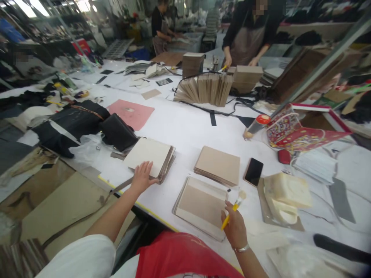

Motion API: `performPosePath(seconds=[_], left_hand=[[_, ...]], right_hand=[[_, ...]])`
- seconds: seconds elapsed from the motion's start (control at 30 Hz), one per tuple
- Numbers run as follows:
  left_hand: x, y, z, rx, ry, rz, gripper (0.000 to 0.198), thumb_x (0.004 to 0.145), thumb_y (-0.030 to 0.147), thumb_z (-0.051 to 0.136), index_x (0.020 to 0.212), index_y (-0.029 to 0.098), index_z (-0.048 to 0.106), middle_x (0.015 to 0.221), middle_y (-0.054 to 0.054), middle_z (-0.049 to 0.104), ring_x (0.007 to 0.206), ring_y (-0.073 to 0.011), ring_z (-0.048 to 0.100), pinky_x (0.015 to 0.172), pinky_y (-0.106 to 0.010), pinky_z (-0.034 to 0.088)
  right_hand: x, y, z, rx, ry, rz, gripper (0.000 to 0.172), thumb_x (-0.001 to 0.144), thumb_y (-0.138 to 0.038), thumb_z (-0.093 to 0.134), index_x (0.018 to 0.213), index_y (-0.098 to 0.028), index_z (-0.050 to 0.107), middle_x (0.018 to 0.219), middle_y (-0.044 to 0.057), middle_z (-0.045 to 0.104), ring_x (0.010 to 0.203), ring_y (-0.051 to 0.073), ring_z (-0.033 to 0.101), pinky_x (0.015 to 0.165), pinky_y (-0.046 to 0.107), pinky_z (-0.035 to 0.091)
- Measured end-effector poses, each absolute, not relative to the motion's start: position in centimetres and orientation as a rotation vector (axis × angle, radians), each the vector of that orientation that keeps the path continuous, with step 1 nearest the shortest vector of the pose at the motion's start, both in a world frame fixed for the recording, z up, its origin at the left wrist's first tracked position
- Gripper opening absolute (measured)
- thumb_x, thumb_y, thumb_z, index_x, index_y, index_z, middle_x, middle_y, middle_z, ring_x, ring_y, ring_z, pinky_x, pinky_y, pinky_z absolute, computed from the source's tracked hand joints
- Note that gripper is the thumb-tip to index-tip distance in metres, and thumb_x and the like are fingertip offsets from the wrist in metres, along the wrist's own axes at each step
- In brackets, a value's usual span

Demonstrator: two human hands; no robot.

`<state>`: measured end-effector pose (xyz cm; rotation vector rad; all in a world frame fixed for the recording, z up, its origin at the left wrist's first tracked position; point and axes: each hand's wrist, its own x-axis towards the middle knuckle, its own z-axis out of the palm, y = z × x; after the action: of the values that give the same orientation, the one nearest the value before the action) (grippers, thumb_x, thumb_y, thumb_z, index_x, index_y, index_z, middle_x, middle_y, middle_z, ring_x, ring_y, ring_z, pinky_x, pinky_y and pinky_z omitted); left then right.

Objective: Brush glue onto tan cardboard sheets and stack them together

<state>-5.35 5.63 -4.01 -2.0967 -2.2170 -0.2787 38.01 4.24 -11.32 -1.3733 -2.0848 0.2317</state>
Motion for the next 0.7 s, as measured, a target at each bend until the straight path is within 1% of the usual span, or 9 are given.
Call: performPosePath(seconds=[0.07, 0.13, 0.23, 0.3, 0.37, 0.43, 0.47, 0.6, 0.7], left_hand=[[-7.3, 5.4, -3.5, -2.242, -2.217, -0.083, 0.038, 0.078, 0.030, 0.056, 0.114, 0.020, 0.053, 0.115, -0.012, 0.056, 0.107, -0.0252, 0.050, 0.092, -0.040, 0.038], [-7.7, 5.0, -3.2, -2.357, -2.161, -0.013, 0.023, 0.082, 0.022, 0.048, 0.101, 0.021, 0.059, 0.099, -0.008, 0.062, 0.093, -0.0210, 0.056, 0.086, -0.036, 0.042], [-5.4, 3.6, -2.7, -2.502, -1.967, -0.200, 0.023, 0.085, 0.021, 0.041, 0.096, 0.022, 0.061, 0.089, -0.008, 0.062, 0.086, -0.0187, 0.057, 0.083, -0.035, 0.044], [-2.5, 2.5, -2.3, -2.594, -1.768, -0.403, 0.025, 0.085, 0.023, 0.041, 0.101, 0.023, 0.060, 0.091, -0.008, 0.062, 0.086, -0.0183, 0.056, 0.084, -0.035, 0.044], [1.5, 1.6, -2.1, -2.705, -1.552, -0.565, 0.027, 0.086, 0.024, 0.040, 0.107, 0.025, 0.058, 0.093, -0.007, 0.062, 0.086, -0.0180, 0.056, 0.084, -0.036, 0.044], [6.2, 1.0, -2.4, -2.896, -1.319, -0.633, 0.030, 0.088, 0.024, 0.038, 0.113, 0.025, 0.055, 0.094, -0.008, 0.062, 0.085, -0.0179, 0.055, 0.081, -0.036, 0.044], [8.8, 0.7, -2.7, -3.016, -1.193, -0.617, 0.031, 0.088, 0.024, 0.036, 0.115, 0.024, 0.053, 0.094, -0.008, 0.062, 0.084, -0.0180, 0.055, 0.079, -0.036, 0.044], [17.9, 0.6, -5.6, -3.378, -0.791, -0.200, 0.028, 0.088, 0.022, 0.036, 0.108, 0.017, 0.056, 0.090, -0.010, 0.060, 0.082, -0.0187, 0.052, 0.073, -0.032, 0.042], [21.0, 1.0, -7.7, -3.414, -0.783, 0.068, 0.023, 0.087, 0.019, 0.039, 0.101, 0.017, 0.058, 0.096, -0.010, 0.060, 0.088, -0.0191, 0.051, 0.077, -0.032, 0.040]], right_hand=[[36.8, 4.0, -10.1, -1.374, -2.029, 0.278, 0.025, 0.082, -0.029, 0.049, 0.107, -0.024, 0.049, 0.109, 0.011, 0.060, 0.096, 0.024, 0.059, 0.082, 0.044, 0.050], [35.8, 3.9, -8.8, -1.393, -1.983, 0.328, 0.024, 0.083, -0.033, 0.048, 0.104, -0.021, 0.051, 0.100, 0.011, 0.063, 0.090, 0.022, 0.061, 0.079, 0.041, 0.051], [35.8, 3.9, -6.6, -1.489, -1.931, 0.460, 0.023, 0.084, -0.037, 0.045, 0.097, -0.019, 0.054, 0.084, 0.007, 0.066, 0.075, 0.019, 0.064, 0.069, 0.034, 0.052], [36.7, 3.8, -5.2, -1.571, -1.831, 0.591, 0.030, 0.086, -0.039, 0.042, 0.105, -0.018, 0.051, 0.077, 0.004, 0.066, 0.064, 0.016, 0.063, 0.062, 0.030, 0.052], [38.2, 3.7, -3.8, -1.630, -1.637, 0.706, 0.039, 0.088, -0.040, 0.037, 0.119, -0.017, 0.041, 0.072, 0.001, 0.065, 0.054, 0.012, 0.060, 0.056, 0.026, 0.050], [40.0, 3.6, -2.7, -1.667, -1.418, 0.743, 0.045, 0.088, -0.043, 0.035, 0.124, -0.016, 0.036, 0.066, -0.002, 0.062, 0.048, 0.010, 0.057, 0.050, 0.023, 0.048], [41.0, 3.5, -2.2, -1.675, -1.322, 0.736, 0.045, 0.088, -0.045, 0.034, 0.123, -0.016, 0.037, 0.064, -0.002, 0.060, 0.046, 0.009, 0.055, 0.048, 0.022, 0.047], [45.0, 2.9, -1.5, -1.695, -1.109, 0.692, 0.047, 0.087, -0.052, 0.030, 0.106, -0.015, 0.052, 0.065, -0.002, 0.057, 0.044, 0.007, 0.052, 0.048, 0.021, 0.045], [48.1, 2.8, -1.3, -1.779, -1.027, 0.652, 0.048, 0.086, -0.054, 0.032, 0.097, -0.015, 0.057, 0.064, -0.001, 0.056, 0.046, 0.008, 0.052, 0.048, 0.022, 0.046]])
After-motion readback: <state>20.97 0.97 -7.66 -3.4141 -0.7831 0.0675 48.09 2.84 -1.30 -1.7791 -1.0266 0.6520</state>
